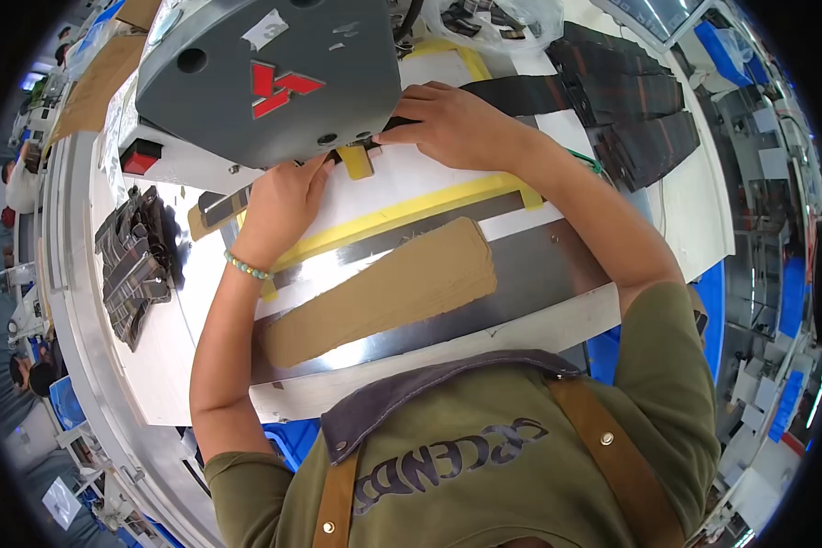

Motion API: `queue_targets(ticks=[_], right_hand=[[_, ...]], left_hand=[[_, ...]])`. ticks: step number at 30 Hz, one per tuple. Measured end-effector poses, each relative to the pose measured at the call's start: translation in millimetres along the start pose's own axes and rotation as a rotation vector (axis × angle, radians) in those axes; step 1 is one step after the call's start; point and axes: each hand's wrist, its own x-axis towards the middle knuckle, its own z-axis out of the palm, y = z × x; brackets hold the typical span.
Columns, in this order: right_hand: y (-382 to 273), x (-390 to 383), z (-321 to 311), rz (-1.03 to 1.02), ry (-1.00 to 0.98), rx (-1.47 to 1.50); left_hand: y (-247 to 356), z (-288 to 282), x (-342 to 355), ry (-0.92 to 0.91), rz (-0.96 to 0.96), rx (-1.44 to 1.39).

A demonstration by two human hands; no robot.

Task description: Sewing zippers onto fabric strips using an industrial sewing machine.

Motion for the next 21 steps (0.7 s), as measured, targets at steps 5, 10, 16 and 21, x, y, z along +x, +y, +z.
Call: queue_targets(ticks=[5,10,16,21], right_hand=[[-8.7,-1.6,-1.7,0.075,0.220,0.016],[-11.8,1.1,3.1,0.031,0.185,0.006],[-16.9,2.1,-0.2,-0.091,0.192,0.026],[-22.4,0.7,-3.0,-0.159,0.149,0.046]], left_hand=[[-0.6,16.4,4.8,0.195,-0.241,-0.521],[-9.6,30.5,21.8,0.347,-0.198,-0.466],[-0.1,27.9,26.7,0.274,-0.346,-0.716],[5.2,21.1,19.8,0.213,-0.410,-0.691]])
